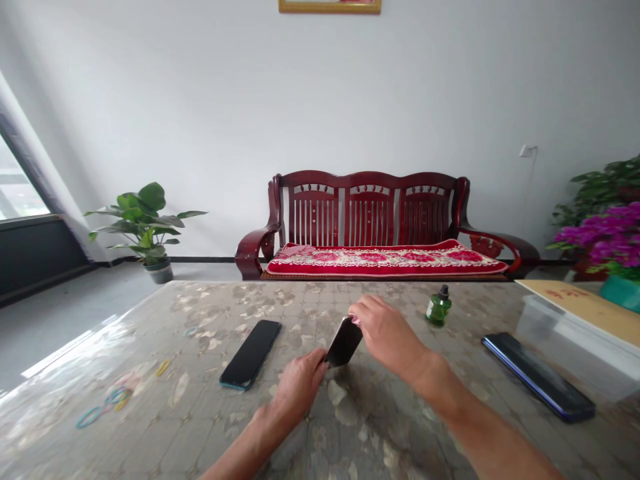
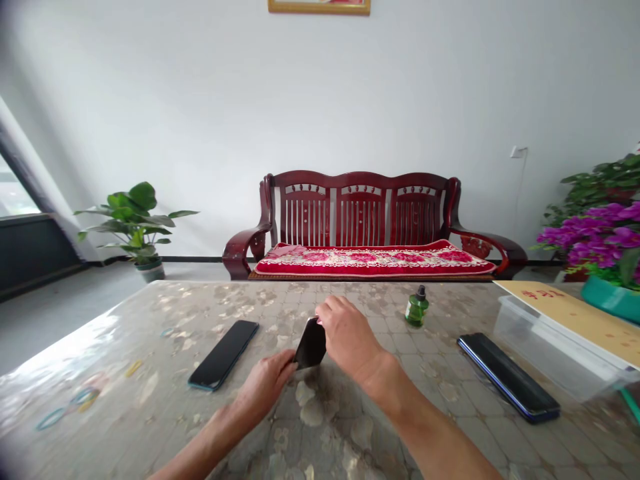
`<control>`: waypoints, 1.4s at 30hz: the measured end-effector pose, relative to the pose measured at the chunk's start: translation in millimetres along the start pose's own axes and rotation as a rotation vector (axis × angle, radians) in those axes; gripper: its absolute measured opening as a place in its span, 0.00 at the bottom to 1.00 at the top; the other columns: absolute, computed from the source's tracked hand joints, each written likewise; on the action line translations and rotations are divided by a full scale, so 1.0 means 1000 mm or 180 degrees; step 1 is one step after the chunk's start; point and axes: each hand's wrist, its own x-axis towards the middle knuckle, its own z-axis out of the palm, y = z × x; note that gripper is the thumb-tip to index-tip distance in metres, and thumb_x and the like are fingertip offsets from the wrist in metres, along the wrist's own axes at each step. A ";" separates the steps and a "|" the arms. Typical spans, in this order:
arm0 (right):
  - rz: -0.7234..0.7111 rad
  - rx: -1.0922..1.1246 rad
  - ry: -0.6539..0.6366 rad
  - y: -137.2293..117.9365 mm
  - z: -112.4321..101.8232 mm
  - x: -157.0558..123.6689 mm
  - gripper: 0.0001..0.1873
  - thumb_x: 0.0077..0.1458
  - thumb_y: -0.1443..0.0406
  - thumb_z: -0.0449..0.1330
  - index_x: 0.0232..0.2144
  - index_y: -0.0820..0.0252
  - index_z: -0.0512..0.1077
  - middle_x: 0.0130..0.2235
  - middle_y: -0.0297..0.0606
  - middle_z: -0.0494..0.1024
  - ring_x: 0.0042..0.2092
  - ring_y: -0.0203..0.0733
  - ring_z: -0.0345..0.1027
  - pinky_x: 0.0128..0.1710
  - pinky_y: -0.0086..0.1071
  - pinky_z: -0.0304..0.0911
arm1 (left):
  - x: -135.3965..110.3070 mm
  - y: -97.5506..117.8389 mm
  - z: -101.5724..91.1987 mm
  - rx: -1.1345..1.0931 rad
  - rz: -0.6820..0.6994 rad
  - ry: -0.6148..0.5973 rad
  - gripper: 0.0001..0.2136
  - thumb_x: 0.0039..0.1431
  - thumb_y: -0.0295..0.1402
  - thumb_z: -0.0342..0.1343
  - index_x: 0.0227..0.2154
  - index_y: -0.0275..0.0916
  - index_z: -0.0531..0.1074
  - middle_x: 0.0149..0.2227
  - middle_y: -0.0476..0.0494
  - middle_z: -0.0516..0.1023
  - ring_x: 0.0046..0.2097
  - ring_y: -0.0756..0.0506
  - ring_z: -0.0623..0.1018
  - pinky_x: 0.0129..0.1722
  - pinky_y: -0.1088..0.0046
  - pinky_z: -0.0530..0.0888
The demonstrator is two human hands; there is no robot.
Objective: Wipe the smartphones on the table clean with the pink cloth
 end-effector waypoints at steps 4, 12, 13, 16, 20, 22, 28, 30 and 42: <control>-0.0184 -0.0139 -0.0097 -0.015 -0.002 0.002 0.13 0.55 0.79 0.53 0.31 0.57 0.69 0.35 0.38 0.72 0.40 0.43 0.65 0.40 0.35 0.60 | -0.002 0.011 -0.007 -0.0274 0.0141 0.0518 0.06 0.63 0.28 0.51 0.37 0.42 0.73 0.35 0.48 0.79 0.38 0.46 0.78 0.37 0.76 0.69; -0.0536 -0.0321 -0.0149 -0.034 -0.002 0.009 0.14 0.49 0.80 0.55 0.31 0.57 0.67 0.35 0.39 0.72 0.39 0.45 0.64 0.39 0.37 0.60 | 0.000 0.028 -0.022 -0.0751 0.0766 0.1821 0.09 0.65 0.33 0.50 0.42 0.42 0.73 0.36 0.46 0.79 0.38 0.46 0.77 0.42 0.71 0.74; -0.0541 -0.0323 -0.0143 -0.036 -0.002 0.009 0.14 0.49 0.80 0.55 0.31 0.57 0.67 0.35 0.39 0.72 0.38 0.45 0.64 0.39 0.36 0.60 | 0.000 0.028 -0.022 -0.0781 0.0836 0.1881 0.09 0.65 0.34 0.49 0.42 0.41 0.74 0.36 0.45 0.79 0.38 0.46 0.78 0.42 0.72 0.74; -0.0517 -0.0244 -0.0128 -0.038 -0.001 0.008 0.13 0.52 0.80 0.54 0.31 0.57 0.68 0.35 0.38 0.72 0.38 0.45 0.64 0.38 0.36 0.61 | 0.000 0.026 -0.023 -0.0884 0.0988 0.2091 0.09 0.66 0.33 0.50 0.40 0.41 0.75 0.36 0.45 0.80 0.38 0.47 0.78 0.41 0.73 0.74; -0.0335 0.0366 0.0152 -0.032 0.007 0.003 0.12 0.59 0.76 0.52 0.37 0.56 0.70 0.38 0.36 0.74 0.41 0.42 0.66 0.42 0.34 0.64 | 0.001 0.025 -0.027 -0.0948 0.1123 0.2327 0.07 0.66 0.32 0.52 0.37 0.41 0.76 0.34 0.46 0.80 0.36 0.48 0.79 0.40 0.75 0.74; -0.0283 0.0630 0.0362 -0.024 0.013 -0.001 0.12 0.60 0.75 0.52 0.40 0.56 0.71 0.40 0.36 0.76 0.43 0.41 0.68 0.45 0.35 0.65 | 0.002 0.025 -0.029 -0.0914 0.1100 0.2359 0.07 0.66 0.32 0.52 0.36 0.41 0.76 0.33 0.47 0.80 0.36 0.48 0.79 0.40 0.75 0.74; -0.0133 0.0752 0.0914 -0.012 0.023 -0.009 0.16 0.61 0.74 0.53 0.45 0.54 0.74 0.44 0.38 0.77 0.46 0.42 0.70 0.48 0.37 0.68 | 0.005 0.025 -0.031 -0.0814 0.0963 0.2327 0.08 0.65 0.33 0.52 0.34 0.40 0.75 0.32 0.46 0.80 0.35 0.48 0.79 0.39 0.75 0.74; -0.0205 0.0737 0.0908 -0.020 0.023 -0.010 0.16 0.61 0.74 0.53 0.47 0.55 0.73 0.45 0.38 0.77 0.46 0.42 0.69 0.49 0.37 0.67 | 0.005 0.025 -0.033 -0.0825 0.0935 0.2323 0.07 0.65 0.32 0.52 0.34 0.40 0.75 0.32 0.47 0.80 0.35 0.48 0.79 0.39 0.75 0.74; -0.0036 0.0630 0.1127 -0.012 0.024 -0.009 0.14 0.61 0.73 0.53 0.43 0.57 0.75 0.42 0.39 0.79 0.43 0.43 0.71 0.46 0.38 0.68 | 0.008 0.026 -0.035 -0.0733 0.1113 0.2478 0.06 0.64 0.30 0.54 0.34 0.40 0.75 0.31 0.48 0.80 0.33 0.48 0.79 0.36 0.76 0.74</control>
